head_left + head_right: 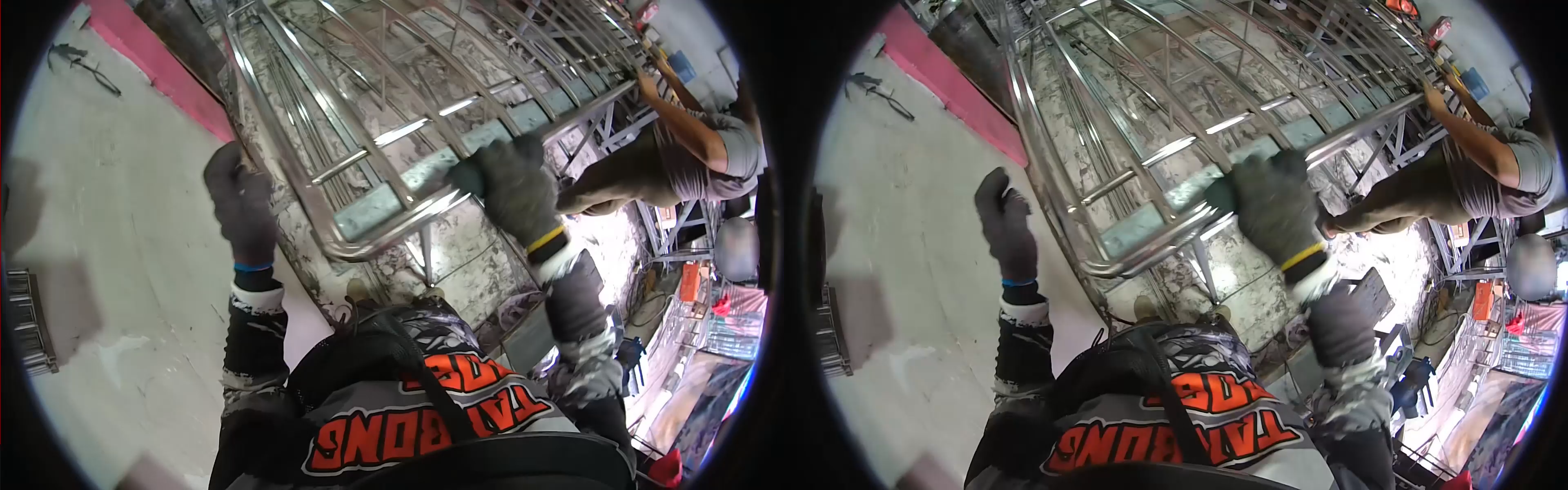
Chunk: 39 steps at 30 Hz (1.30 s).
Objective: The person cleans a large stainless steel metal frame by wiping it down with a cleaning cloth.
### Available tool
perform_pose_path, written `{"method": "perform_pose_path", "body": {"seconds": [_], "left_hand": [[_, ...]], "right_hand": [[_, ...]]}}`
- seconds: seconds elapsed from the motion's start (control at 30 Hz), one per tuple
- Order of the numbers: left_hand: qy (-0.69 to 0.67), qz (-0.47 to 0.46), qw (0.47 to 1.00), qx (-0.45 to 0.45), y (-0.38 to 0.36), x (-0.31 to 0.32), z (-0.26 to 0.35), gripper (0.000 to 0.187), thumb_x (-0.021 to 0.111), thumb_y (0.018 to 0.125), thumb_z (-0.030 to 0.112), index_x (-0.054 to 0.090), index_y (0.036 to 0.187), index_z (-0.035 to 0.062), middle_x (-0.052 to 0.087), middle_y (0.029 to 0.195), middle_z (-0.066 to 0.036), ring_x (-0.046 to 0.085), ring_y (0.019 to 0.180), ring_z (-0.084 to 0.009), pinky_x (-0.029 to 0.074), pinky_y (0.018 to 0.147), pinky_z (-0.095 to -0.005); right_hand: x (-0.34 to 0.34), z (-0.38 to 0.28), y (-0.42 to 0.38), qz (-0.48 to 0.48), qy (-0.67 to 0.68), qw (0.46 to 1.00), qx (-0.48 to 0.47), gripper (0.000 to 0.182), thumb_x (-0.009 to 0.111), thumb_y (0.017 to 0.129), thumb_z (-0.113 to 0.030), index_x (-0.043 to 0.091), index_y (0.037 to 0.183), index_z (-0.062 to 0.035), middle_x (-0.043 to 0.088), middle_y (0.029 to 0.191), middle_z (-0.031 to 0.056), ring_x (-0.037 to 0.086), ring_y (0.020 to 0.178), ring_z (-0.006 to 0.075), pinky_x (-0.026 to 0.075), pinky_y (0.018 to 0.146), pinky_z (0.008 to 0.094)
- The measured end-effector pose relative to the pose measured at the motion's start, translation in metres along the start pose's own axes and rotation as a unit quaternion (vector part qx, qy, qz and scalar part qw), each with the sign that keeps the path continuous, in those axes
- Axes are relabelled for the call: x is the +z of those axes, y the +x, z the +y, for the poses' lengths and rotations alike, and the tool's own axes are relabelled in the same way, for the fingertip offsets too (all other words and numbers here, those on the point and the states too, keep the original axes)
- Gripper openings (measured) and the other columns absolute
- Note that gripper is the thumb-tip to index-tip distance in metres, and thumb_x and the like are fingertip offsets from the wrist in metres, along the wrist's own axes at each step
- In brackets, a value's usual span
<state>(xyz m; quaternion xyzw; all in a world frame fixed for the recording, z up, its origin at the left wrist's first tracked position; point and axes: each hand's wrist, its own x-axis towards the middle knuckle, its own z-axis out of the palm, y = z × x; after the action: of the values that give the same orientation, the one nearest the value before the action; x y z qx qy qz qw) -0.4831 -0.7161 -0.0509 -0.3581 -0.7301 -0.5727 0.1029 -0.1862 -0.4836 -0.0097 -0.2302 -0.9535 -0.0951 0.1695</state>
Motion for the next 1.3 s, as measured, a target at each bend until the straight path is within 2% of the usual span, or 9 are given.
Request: {"method": "perform_pose_path", "body": {"seconds": [0.23, 0.3, 0.33, 0.6, 0.7, 0.9, 1.1, 1.27, 1.3], "left_hand": [[-0.117, -0.058, 0.990, -0.046, 0.007, -0.013, -0.042, 0.046, 0.059, 0.085, 0.006, 0.058, 0.131, 0.0049, 0.057, 0.130, -0.011, 0.056, 0.121, -0.0251, 0.048, 0.103, -0.0414], [-0.089, -0.062, 0.994, -0.026, 0.000, -0.013, -0.044, 0.042, 0.054, 0.091, -0.001, 0.055, 0.134, 0.0015, 0.057, 0.118, -0.006, 0.055, 0.094, -0.0128, 0.052, 0.081, -0.0287], [-0.115, -0.067, 0.990, -0.036, -0.005, -0.015, -0.030, 0.045, 0.060, 0.083, 0.007, 0.060, 0.127, 0.0032, 0.059, 0.130, -0.013, 0.057, 0.122, -0.0278, 0.047, 0.104, -0.0432], [-0.321, -0.189, 0.878, 0.301, -0.064, 0.011, 0.104, 0.062, 0.051, 0.101, 0.057, 0.055, 0.144, 0.0124, 0.041, 0.152, -0.026, 0.045, 0.137, -0.0505, 0.036, 0.113, -0.0621], [-0.298, -0.163, 0.914, 0.220, -0.075, 0.034, 0.116, 0.092, 0.081, 0.066, 0.035, 0.047, 0.150, 0.0154, 0.040, 0.150, -0.023, 0.047, 0.130, -0.0470, 0.041, 0.102, -0.0630], [-0.183, -0.178, 0.940, 0.225, -0.071, 0.031, 0.109, 0.086, 0.076, 0.071, 0.040, 0.050, 0.148, 0.0117, 0.047, 0.144, -0.019, 0.052, 0.125, -0.0395, 0.041, 0.104, -0.0536], [0.096, -0.281, 0.914, 0.277, -0.051, 0.025, 0.065, 0.033, 0.070, 0.075, 0.036, 0.066, 0.091, 0.0077, 0.063, 0.090, -0.006, 0.060, 0.105, -0.0301, 0.048, 0.094, -0.0471], [0.081, -0.210, 0.892, 0.393, 0.036, 0.021, 0.011, 0.019, 0.068, 0.073, 0.028, 0.062, 0.064, 0.0122, 0.059, 0.077, -0.007, 0.059, 0.091, -0.0315, 0.046, 0.090, -0.0496], [0.390, -0.325, 0.795, 0.331, 0.060, 0.028, 0.006, 0.016, 0.067, 0.073, 0.023, 0.061, 0.060, 0.0138, 0.059, 0.076, -0.007, 0.059, 0.088, -0.0312, 0.044, 0.091, -0.0504]], "right_hand": [[-0.062, -0.171, 0.027, -0.236, 0.037, 0.968, -0.077, 0.049, 0.067, 0.083, -0.020, 0.061, 0.128, -0.0013, 0.066, 0.102, 0.0138, 0.066, 0.089, 0.0277, 0.051, 0.078, 0.0421], [-0.058, -0.170, 0.034, -0.270, 0.050, 0.959, -0.068, 0.051, 0.069, 0.083, -0.022, 0.061, 0.130, -0.0037, 0.067, 0.099, 0.0118, 0.066, 0.090, 0.0284, 0.050, 0.080, 0.0438], [-0.057, -0.167, 0.036, -0.300, 0.067, 0.950, -0.055, 0.053, 0.071, 0.082, -0.024, 0.061, 0.131, -0.0060, 0.068, 0.096, 0.0098, 0.066, 0.091, 0.0291, 0.048, 0.082, 0.0456], [-0.039, -0.134, 0.032, -0.188, 0.140, 0.946, -0.225, 0.052, 0.074, 0.084, -0.026, 0.061, 0.131, -0.0082, 0.067, 0.111, 0.0078, 0.057, 0.098, 0.0258, 0.043, 0.092, 0.0486], [-0.036, -0.133, 0.022, -0.199, 0.245, 0.931, -0.184, 0.059, 0.076, 0.084, -0.022, 0.056, 0.137, -0.0065, 0.065, 0.119, 0.0090, 0.058, 0.107, 0.0257, 0.044, 0.098, 0.0457], [-0.040, -0.085, 0.035, -0.141, 0.643, 0.743, 0.123, 0.073, 0.078, 0.086, -0.015, 0.046, 0.150, -0.0032, 0.061, 0.135, 0.0114, 0.058, 0.126, 0.0255, 0.046, 0.111, 0.0400], [-0.007, -0.041, 0.082, -0.017, 0.629, 0.764, 0.139, 0.052, 0.071, 0.090, -0.007, 0.057, 0.140, -0.0020, 0.069, 0.113, 0.0060, 0.064, 0.103, 0.0157, 0.051, 0.092, 0.0297], [0.019, -0.053, 0.077, -0.175, 0.625, 0.741, 0.171, 0.047, 0.068, 0.092, -0.001, 0.058, 0.137, -0.0003, 0.069, 0.113, 0.0074, 0.065, 0.106, 0.0160, 0.053, 0.094, 0.0298], [0.016, -0.062, 0.077, -0.149, 0.624, 0.748, 0.170, 0.046, 0.068, 0.092, -0.002, 0.059, 0.137, 0.0000, 0.069, 0.113, 0.0083, 0.065, 0.107, 0.0159, 0.053, 0.094, 0.0300]]}}
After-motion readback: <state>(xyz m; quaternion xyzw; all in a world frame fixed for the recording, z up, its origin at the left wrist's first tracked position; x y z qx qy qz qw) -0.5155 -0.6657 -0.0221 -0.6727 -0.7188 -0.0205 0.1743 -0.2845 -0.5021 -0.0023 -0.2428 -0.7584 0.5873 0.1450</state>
